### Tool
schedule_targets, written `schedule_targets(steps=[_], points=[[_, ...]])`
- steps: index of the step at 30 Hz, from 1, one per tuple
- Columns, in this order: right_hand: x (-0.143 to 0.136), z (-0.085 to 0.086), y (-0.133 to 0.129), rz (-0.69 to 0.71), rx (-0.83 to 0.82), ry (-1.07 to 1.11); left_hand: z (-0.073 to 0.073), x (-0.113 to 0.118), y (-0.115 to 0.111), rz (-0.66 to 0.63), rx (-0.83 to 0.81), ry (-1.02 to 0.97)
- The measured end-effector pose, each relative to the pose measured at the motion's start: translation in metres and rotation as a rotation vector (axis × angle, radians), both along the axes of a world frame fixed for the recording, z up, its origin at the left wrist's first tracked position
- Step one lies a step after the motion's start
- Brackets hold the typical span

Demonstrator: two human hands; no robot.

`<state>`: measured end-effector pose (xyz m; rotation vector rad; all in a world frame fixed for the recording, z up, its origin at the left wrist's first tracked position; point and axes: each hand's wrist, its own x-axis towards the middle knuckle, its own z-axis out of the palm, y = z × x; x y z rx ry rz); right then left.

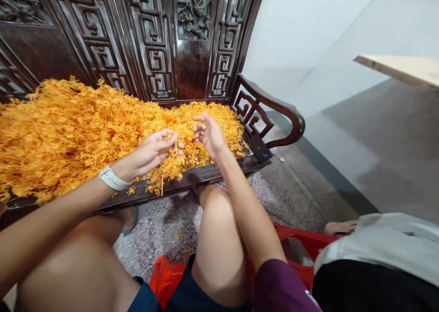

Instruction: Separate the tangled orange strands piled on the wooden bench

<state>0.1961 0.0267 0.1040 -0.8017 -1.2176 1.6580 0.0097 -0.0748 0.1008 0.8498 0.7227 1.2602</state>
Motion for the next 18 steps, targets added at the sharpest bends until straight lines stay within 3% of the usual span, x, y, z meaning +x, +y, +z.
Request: schedule_targets(steps=[3,5,10,16,18], points=[[-0.006,0.015,-0.020,0.145,0.250,-0.187,0.004,0.008,-0.002,-0.010,0.073,0.030],[-0.009,0.020,-0.028,0.199,0.294,-0.173,0.004,0.010,-0.001,-0.050,0.095,0.006],[-0.012,0.022,-0.038,0.324,0.114,0.092,0.003,0.007,0.004,-0.137,0.093,-0.073],[-0.015,0.027,-0.045,0.537,0.130,0.425,0.017,0.007,-0.003,-0.364,0.185,-0.253],[-0.014,0.034,-0.053,0.596,0.171,0.596,0.019,0.008,-0.005,-0.342,0.202,-0.334]])
